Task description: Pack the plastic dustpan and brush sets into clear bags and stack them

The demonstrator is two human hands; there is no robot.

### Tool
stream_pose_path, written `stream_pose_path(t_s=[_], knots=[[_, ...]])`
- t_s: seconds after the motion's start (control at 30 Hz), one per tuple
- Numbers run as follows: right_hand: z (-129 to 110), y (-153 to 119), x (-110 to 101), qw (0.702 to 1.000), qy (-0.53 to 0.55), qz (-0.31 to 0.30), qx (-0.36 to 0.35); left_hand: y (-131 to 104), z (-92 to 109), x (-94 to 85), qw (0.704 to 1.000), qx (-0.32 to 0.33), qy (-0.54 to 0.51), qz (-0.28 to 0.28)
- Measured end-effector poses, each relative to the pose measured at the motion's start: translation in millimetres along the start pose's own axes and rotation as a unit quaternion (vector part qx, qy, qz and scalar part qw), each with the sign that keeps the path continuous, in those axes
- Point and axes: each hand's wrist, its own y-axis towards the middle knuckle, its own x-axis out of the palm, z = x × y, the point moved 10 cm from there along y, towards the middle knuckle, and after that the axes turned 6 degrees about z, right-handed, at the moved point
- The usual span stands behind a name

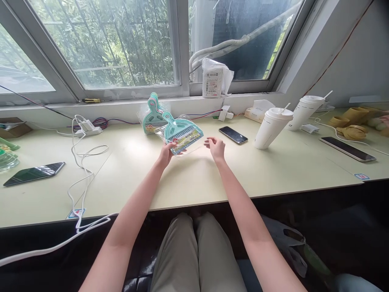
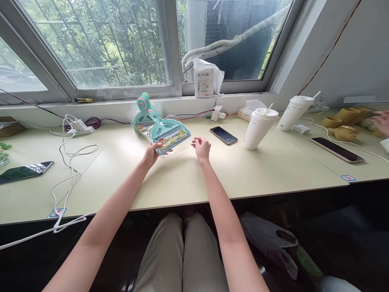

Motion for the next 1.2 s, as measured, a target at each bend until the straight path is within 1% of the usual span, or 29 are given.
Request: stream_pose_path(t_s=[0.03, 0.07, 0.1, 0.13, 0.17, 0.23, 0.33, 0.4, 0.43, 0.5, 0.6, 0.63, 0.7, 0.73, 0.8, 0.87, 0.93, 1.0, 1.03, 1.07, 1.1, 1.13, 1.17, 1.2], knots=[[-13, -1, -8, 0.994, -0.066, 0.035, -0.074, 2, -1, -5.4, 1.0, -0.003, -0.007, 0.013], [-26, -4, -9, 0.98, -0.122, 0.048, -0.149, 3, -1, -10.0, 1.0, -0.008, -0.017, 0.025], [-37, -8, -4, 0.961, -0.165, 0.041, -0.216, 3, -2, -13.5, 0.999, -0.013, -0.027, 0.033], [-44, -13, 2, 0.943, -0.195, 0.026, -0.267, 4, -4, -16.0, 0.998, -0.021, -0.035, 0.039], [-47, -16, 7, 0.93, -0.212, 0.013, -0.3, 4, -6, -17.9, 0.998, -0.033, -0.036, 0.042], [-50, -18, 12, 0.92, -0.217, 0.007, -0.326, 3, -12, -19.6, 0.997, -0.068, -0.018, 0.038], [-50, -15, 7, 0.924, -0.193, 0.032, -0.329, 2, -23, -19.5, 0.992, -0.123, 0.023, 0.016], [-51, -14, 6, 0.928, -0.165, 0.031, -0.332, 1, -29, -16.4, 0.988, -0.149, 0.045, -0.008], [-52, -14, 5, 0.931, -0.15, 0.03, -0.332, -1, -31, -13.4, 0.985, -0.159, 0.056, -0.025], [-50, -12, 2, 0.939, -0.126, 0.037, -0.319, -6, -34, -2.7, 0.98, -0.171, 0.073, -0.075], [-39, -6, -6, 0.954, -0.12, 0.07, -0.267, -15, -33, 15.5, 0.971, -0.161, 0.092, -0.154], [-33, -3, -8, 0.959, -0.118, 0.077, -0.247, -18, -32, 19.2, 0.968, -0.154, 0.098, -0.17], [-19, 3, -7, 0.972, -0.098, 0.073, -0.2, -20, -31, 21.7, 0.965, -0.146, 0.115, -0.185], [-10, 6, -5, 0.981, -0.08, 0.06, -0.169, -20, -31, 21.3, 0.963, -0.145, 0.125, -0.188], [13, 13, 4, 0.996, -0.028, 0.009, -0.083, -19, -31, 17.8, 0.96, -0.145, 0.147, -0.188], [34, 17, 16, 0.998, 0.035, -0.056, 0.002, -17, -31, 12.7, 0.958, -0.15, 0.162, -0.181], [43, 19, 22, 0.99, 0.094, -0.094, 0.039, -18, -30, 12.2, 0.957, -0.156, 0.161, -0.187], [44, 24, 18, 0.988, 0.126, -0.083, 0.036, -20, -28, 16.7, 0.955, -0.145, 0.163, -0.201], [44, 26, 14, 0.989, 0.129, -0.062, 0.03, -20, -27, 18.0, 0.955, -0.131, 0.178, -0.197], [45, 28, 9, 0.991, 0.125, -0.039, 0.023, -18, -27, 16.3, 0.956, -0.113, 0.207, -0.175], [44, 30, 5, 0.993, 0.118, -0.018, 0.014, -14, -27, 12.2, 0.955, -0.088, 0.246, -0.137], [44, 32, 2, 0.994, 0.109, -0.005, 0.002, -10, -28, 4.0, 0.949, -0.069, 0.298, -0.079], [42, 33, 1, 0.995, 0.099, 0.003, -0.012, -5, -26, -7.2, 0.934, -0.05, 0.353, -0.005], [41, 35, 2, 0.996, 0.088, 0.003, -0.027, -2, -25, -14.2, 0.91, -0.031, 0.41, 0.048]])
